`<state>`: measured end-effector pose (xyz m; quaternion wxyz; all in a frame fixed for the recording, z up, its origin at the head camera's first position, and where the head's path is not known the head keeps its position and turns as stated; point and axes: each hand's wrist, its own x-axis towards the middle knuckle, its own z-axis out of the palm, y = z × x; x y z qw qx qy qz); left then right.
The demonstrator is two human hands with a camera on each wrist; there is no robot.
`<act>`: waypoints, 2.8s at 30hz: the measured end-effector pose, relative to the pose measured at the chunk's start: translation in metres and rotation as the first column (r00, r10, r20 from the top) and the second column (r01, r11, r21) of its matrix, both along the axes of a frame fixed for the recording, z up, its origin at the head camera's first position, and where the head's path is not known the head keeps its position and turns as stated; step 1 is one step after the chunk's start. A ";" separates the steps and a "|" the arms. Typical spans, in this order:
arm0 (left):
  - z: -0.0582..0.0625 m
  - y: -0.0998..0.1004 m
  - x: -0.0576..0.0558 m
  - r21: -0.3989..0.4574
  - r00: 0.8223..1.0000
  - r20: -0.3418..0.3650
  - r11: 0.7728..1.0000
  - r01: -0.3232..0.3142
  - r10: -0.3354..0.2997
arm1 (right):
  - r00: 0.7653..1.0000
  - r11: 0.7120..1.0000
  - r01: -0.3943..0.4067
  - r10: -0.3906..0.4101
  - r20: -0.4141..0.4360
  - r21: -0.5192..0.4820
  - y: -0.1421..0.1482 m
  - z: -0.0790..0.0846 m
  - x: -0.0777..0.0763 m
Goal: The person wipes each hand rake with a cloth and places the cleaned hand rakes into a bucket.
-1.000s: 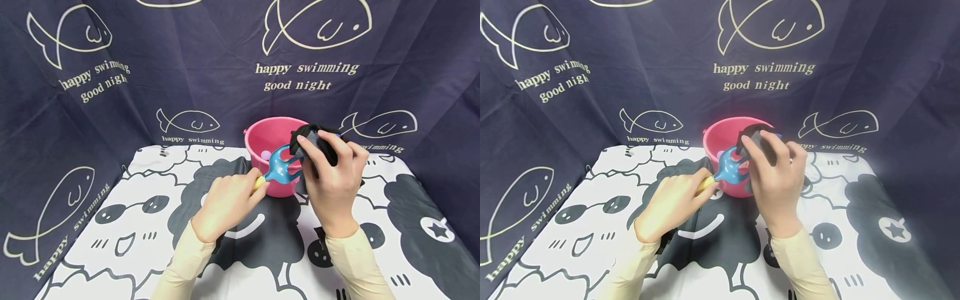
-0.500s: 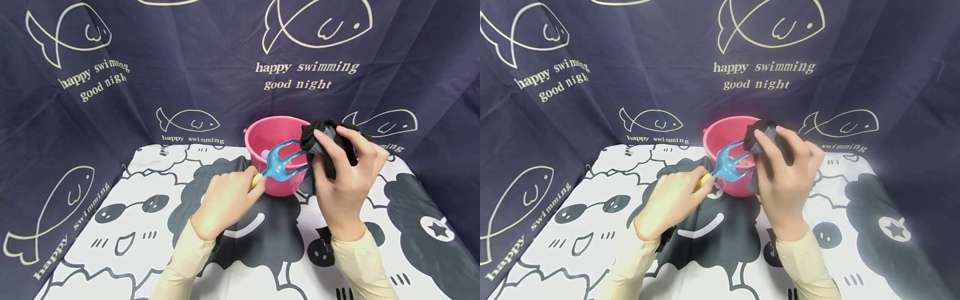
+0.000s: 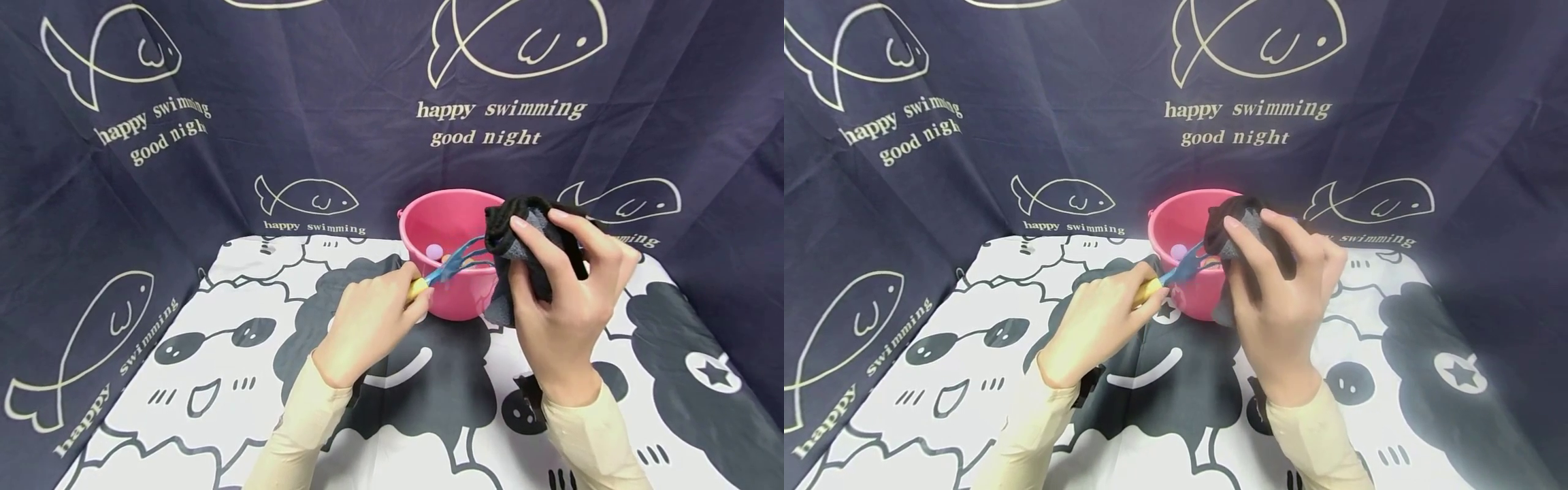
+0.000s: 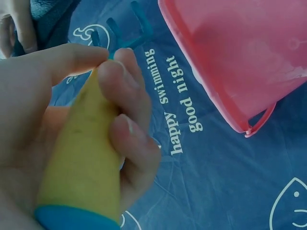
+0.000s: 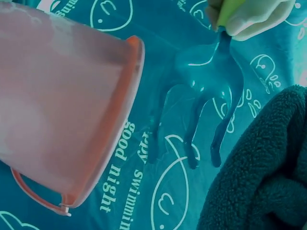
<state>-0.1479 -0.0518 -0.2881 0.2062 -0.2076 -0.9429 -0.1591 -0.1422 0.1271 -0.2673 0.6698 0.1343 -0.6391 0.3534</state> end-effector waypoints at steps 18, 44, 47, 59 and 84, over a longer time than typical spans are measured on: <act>0.001 -0.003 -0.001 0.013 0.994 -0.102 0.999 0.034 -0.033 | 0.985 0.952 -0.173 0.172 0.025 0.253 -0.021 -0.010 0.015; 0.005 -0.002 0.002 0.039 0.984 -0.176 0.998 0.049 -0.041 | 0.987 0.918 -0.145 0.110 0.113 0.368 -0.025 -0.025 0.010; 0.005 -0.002 0.001 0.034 0.982 -0.183 0.998 0.050 -0.043 | 0.988 0.920 -0.143 0.111 0.106 0.364 -0.025 -0.025 0.009; 0.004 -0.003 0.001 0.007 0.979 -0.191 0.998 0.068 -0.065 | 0.986 0.929 -0.154 0.121 0.118 0.335 -0.021 -0.024 0.005; 0.006 0.001 0.002 -0.004 0.970 -0.230 0.997 0.076 -0.074 | 0.968 0.958 -0.211 0.177 0.179 0.193 -0.006 -0.010 0.006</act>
